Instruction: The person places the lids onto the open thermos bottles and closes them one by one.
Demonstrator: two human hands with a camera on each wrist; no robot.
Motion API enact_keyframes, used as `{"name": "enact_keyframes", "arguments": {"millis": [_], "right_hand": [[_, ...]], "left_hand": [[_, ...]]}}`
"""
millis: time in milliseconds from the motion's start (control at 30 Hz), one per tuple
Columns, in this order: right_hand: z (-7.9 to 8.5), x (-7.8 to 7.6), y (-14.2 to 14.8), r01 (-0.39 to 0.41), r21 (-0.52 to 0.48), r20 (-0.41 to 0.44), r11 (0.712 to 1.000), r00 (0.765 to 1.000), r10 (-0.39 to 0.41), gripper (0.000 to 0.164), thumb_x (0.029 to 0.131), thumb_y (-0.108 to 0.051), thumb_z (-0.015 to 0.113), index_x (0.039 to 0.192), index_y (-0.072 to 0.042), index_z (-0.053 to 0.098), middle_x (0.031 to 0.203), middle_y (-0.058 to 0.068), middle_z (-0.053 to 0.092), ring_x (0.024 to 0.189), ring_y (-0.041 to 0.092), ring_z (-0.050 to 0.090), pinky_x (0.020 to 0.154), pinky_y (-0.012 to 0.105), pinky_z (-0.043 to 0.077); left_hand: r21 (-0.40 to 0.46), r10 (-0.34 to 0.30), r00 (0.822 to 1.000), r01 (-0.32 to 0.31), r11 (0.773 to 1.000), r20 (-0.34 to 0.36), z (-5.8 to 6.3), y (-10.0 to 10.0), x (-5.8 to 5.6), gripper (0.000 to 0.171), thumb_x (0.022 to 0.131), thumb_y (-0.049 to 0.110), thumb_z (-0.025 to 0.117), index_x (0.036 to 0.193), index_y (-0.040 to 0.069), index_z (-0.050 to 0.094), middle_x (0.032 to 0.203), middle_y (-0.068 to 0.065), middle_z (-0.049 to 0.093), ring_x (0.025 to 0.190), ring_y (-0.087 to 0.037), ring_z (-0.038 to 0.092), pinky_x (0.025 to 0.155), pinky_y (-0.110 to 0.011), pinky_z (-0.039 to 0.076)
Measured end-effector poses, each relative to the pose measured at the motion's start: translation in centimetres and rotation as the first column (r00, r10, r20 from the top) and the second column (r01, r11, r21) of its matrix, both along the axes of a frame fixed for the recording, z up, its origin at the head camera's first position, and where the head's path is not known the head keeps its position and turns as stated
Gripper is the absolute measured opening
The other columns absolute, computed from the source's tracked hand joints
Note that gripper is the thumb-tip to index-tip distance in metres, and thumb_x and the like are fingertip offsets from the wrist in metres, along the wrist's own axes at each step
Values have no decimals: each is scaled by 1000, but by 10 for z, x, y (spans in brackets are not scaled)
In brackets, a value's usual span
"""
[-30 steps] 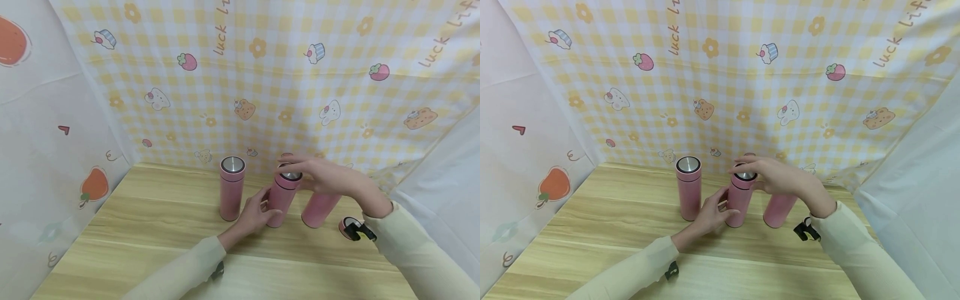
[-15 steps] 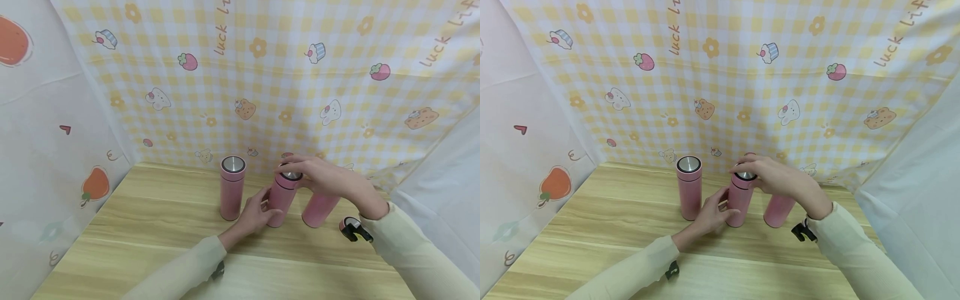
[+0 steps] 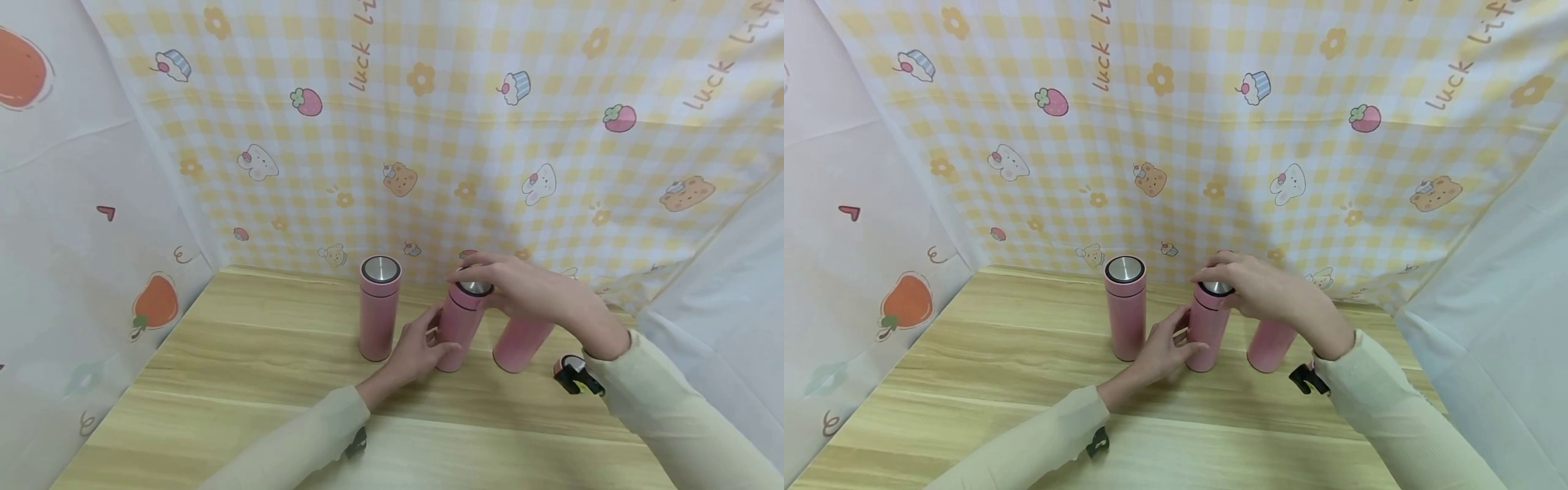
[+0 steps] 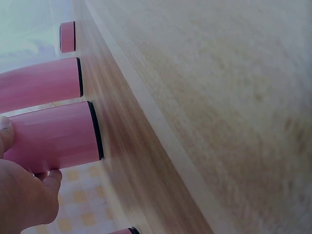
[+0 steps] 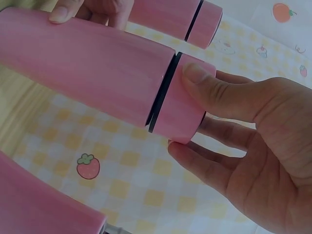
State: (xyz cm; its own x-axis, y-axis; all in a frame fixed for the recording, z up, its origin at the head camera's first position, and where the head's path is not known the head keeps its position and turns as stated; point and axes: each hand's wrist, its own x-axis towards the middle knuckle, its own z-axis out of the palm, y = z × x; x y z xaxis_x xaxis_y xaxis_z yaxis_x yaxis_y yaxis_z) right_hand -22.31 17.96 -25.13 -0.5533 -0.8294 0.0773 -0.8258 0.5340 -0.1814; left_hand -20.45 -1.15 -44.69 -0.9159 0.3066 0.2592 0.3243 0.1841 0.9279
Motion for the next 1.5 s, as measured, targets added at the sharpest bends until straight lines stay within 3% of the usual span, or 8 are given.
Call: {"name": "enact_keyframes", "arguments": {"millis": [767,1500], "right_hand": [[2,1,-2,51,33,21,998,998,-52,51,87,-1,80,134,-14,68,144,17,53,133,36,48,99,50,51],[4,-2,-1,21,17,51,1000,998,-22,52,88,-5,81,137,-12,65,146,15,53,139,34,42,102,49,50]], "left_hand": [[-1,-6,1000,6,1000,2,-1,1,1,65,94,22,76,151,17,44,145,-6,54,133,-18,50,106,-34,46],[1,-10,1000,10,1000,1,0,1,1,68,94,22,76,153,16,42,149,-7,50,135,-19,48,106,-32,45]]}}
